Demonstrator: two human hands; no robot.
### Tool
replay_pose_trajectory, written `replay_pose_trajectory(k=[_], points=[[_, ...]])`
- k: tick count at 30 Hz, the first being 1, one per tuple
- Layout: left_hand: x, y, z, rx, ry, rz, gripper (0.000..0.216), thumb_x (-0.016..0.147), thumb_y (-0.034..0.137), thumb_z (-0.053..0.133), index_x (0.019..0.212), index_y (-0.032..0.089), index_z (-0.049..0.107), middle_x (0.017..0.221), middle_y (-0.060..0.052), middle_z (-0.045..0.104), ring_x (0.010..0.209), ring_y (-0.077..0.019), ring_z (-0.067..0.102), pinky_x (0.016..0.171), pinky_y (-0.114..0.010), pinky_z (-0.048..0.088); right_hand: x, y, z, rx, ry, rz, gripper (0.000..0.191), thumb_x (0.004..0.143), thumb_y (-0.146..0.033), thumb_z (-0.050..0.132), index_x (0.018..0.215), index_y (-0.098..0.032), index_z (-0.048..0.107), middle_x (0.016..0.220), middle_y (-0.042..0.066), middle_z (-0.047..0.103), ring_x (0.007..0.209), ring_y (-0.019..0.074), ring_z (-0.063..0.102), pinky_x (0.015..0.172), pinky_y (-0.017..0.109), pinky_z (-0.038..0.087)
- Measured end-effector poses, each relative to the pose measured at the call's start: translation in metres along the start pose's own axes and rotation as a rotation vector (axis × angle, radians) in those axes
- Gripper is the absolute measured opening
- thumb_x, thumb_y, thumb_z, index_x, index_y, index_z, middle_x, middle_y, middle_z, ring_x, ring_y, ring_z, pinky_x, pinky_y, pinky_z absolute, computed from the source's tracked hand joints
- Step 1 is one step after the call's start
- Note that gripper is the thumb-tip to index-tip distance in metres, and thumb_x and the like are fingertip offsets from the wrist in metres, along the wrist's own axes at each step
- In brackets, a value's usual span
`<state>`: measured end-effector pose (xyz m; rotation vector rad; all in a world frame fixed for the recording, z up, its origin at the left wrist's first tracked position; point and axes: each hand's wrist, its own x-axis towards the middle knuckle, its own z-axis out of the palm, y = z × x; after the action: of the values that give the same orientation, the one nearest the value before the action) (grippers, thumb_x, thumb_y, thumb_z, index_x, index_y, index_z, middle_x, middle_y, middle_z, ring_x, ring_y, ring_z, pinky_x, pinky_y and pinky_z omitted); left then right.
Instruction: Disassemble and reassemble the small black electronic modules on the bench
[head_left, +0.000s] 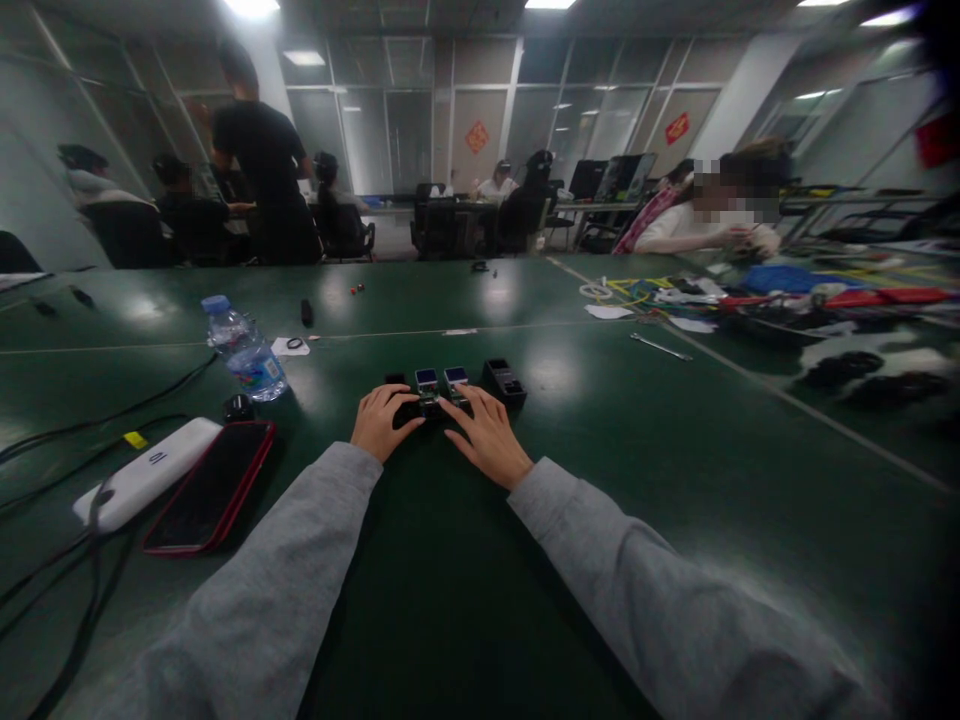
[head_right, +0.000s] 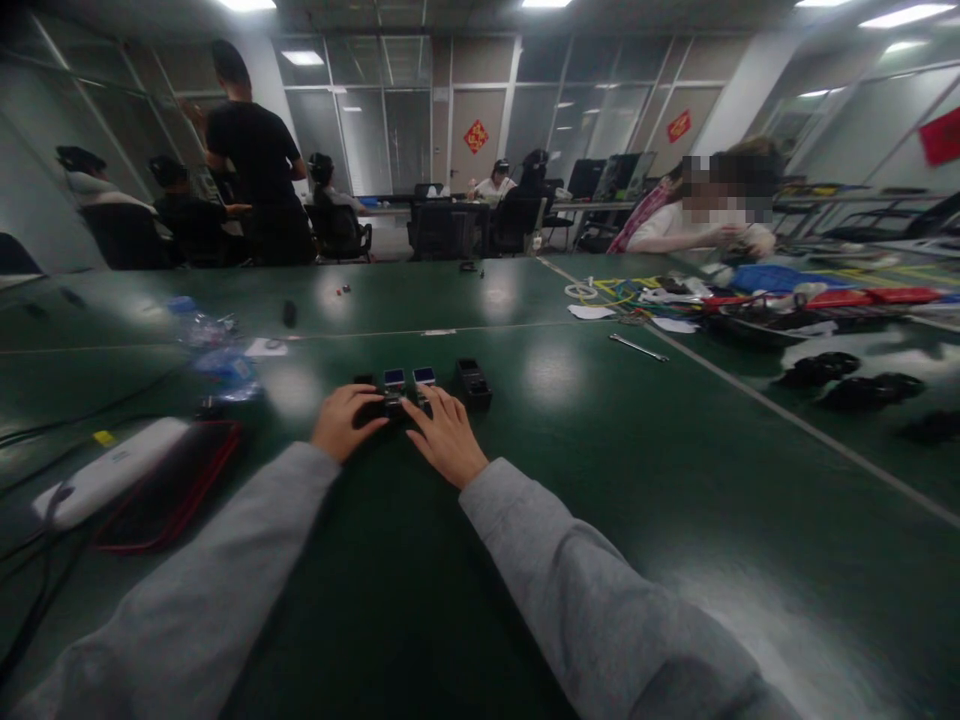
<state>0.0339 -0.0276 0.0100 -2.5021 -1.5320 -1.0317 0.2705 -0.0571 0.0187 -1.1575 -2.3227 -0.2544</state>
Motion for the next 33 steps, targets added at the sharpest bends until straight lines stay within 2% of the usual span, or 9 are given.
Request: replay_pose_trajectory(k=[2,6,12,24,29,33], points=[[0.0,0.001,-0.001,0.016,-0.004,-0.001,0.037,0.082,0.04,0.069,0.115,0.026,0.061,0.127,-0.006,0.059,0.12,-0.027,0.052,0.1,-0.049,0.043,-0.001,0.004,0.003,0.019,0.052,0.089,0.049,0.095,-0.029,0.055,0.142,-0.02,0.043,0.144,0.015,0.036,0.134,0.0315,0.032,0.105,0.051,0.039],[0.0,0.002,-0.002,0.037,-0.03,0.001,0.039,0.083,0.04,0.069,0.118,0.026,0.06,0.129,-0.007,0.058,0.121,-0.0279,0.051,0.1,-0.05,0.043,-0.002,0.014,0.011,0.087,0.13,0.257,0.038,0.097,-0.03,0.049,0.132,-0.014,0.05,0.131,0.017,0.047,0.121,0.0303,0.045,0.099,0.05,0.046],[0.0,0.001,-0.002,0.041,-0.054,-0.002,0.037,0.084,0.039,0.068,0.118,0.026,0.059,0.128,-0.006,0.058,0.12,-0.0264,0.052,0.1,-0.049,0.044,-0.002,0.013,0.012,0.209,0.058,0.208,0.037,0.098,-0.027,0.045,0.132,-0.014,0.05,0.12,0.013,0.053,0.109,0.0243,0.055,0.093,0.04,0.052],[0.0,0.0,0.0,0.053,-0.027,0.016,0.038,0.085,0.04,0.067,0.119,0.026,0.059,0.13,-0.007,0.058,0.122,-0.027,0.052,0.1,-0.05,0.043,-0.003,0.011,0.009,0.189,0.016,0.173,0.042,0.099,-0.029,0.044,0.139,-0.015,0.046,0.128,0.014,0.05,0.113,0.0247,0.054,0.096,0.041,0.052],[-0.002,0.005,0.0,0.156,-0.078,0.141,0.047,0.089,0.041,0.061,0.134,0.03,0.051,0.143,-0.005,0.052,0.133,-0.0275,0.043,0.108,-0.051,0.034,-0.002,0.01,0.01,0.183,0.031,0.165,0.041,0.099,-0.028,0.043,0.137,-0.014,0.046,0.128,0.015,0.05,0.115,0.0257,0.054,0.098,0.043,0.051],[-0.004,0.009,0.0,0.232,-0.071,0.205,0.041,0.093,0.039,0.055,0.133,0.036,0.052,0.143,-0.002,0.052,0.135,-0.0267,0.042,0.11,-0.053,0.027,-0.002,0.01,0.012,0.175,0.044,0.163,0.04,0.099,-0.028,0.042,0.136,-0.014,0.047,0.127,0.015,0.051,0.115,0.0259,0.053,0.099,0.043,0.05]])
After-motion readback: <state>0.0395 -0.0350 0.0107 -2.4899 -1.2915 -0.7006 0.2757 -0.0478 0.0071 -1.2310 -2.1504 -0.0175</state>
